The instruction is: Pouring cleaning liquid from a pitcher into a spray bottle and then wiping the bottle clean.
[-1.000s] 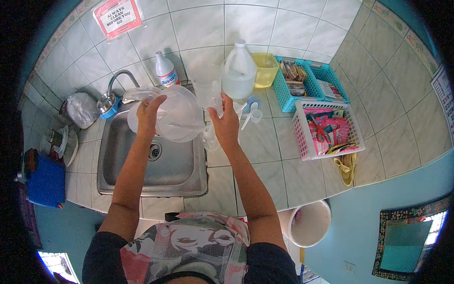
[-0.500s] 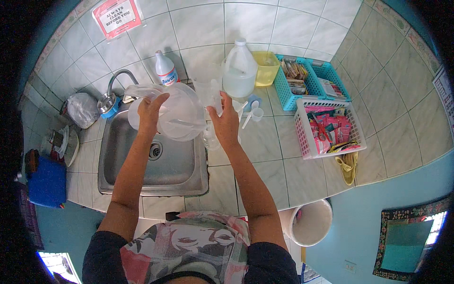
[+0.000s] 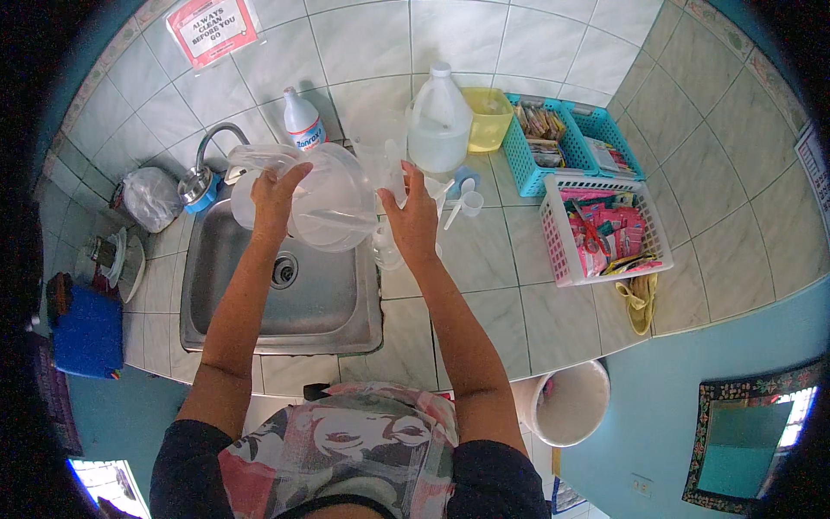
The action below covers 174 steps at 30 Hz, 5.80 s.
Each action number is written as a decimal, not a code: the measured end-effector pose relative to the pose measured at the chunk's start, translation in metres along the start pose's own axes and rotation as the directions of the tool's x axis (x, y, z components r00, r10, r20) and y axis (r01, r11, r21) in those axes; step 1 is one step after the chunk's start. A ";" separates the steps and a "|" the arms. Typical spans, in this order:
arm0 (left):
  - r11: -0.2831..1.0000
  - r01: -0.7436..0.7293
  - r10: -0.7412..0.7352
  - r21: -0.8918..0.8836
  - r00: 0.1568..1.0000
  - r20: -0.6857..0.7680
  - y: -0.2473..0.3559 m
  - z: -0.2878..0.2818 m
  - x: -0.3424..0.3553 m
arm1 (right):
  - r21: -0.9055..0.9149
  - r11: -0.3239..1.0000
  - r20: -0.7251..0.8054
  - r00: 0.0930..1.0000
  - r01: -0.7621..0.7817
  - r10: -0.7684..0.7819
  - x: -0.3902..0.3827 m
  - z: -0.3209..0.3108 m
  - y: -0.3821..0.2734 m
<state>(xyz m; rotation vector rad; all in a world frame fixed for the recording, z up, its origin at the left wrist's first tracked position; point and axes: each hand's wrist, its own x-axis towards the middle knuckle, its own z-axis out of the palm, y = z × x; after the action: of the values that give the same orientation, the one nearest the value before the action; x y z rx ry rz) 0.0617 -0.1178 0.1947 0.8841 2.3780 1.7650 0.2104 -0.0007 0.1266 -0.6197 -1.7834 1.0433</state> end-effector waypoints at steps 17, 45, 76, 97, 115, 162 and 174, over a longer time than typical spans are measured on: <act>0.986 -0.114 0.120 0.119 0.992 -0.039 -0.003 0.003 0.002 | -0.029 0.999 -0.020 0.999 0.028 -0.028 0.001 0.002 0.000; 0.961 -0.139 0.130 0.239 0.990 0.056 -0.015 0.003 0.007 | -0.029 0.999 0.008 1.000 0.013 -0.012 0.001 0.002 -0.001; 0.952 -0.161 0.154 0.260 0.987 0.047 -0.016 0.004 0.007 | -0.041 0.997 -0.008 0.998 0.066 -0.066 0.001 0.005 0.001; 0.408 0.321 -0.432 -0.855 0.893 0.129 -0.170 -0.031 0.018 | 0.130 0.992 0.198 0.980 0.004 -0.030 -0.022 0.011 0.023; 0.186 0.227 -0.497 -0.956 0.861 0.108 -0.233 -0.013 0.001 | 0.139 0.978 0.367 0.925 -0.157 0.096 -0.039 0.006 0.050; 0.965 0.031 0.053 -0.259 0.949 0.312 -0.100 0.121 -0.120 | 0.219 0.968 0.005 0.993 -0.118 0.120 -0.070 -0.007 0.042; 0.971 0.218 0.039 -0.101 0.269 0.962 -0.011 0.076 -0.157 | 0.477 0.570 0.773 0.628 -0.669 0.090 -0.054 -0.161 -0.026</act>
<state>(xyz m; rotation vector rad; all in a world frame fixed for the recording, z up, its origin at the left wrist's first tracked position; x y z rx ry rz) 0.2156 -0.1280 0.1134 1.2400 1.2965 0.8520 0.3798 0.0062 0.1542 -0.0954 -1.5504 2.4507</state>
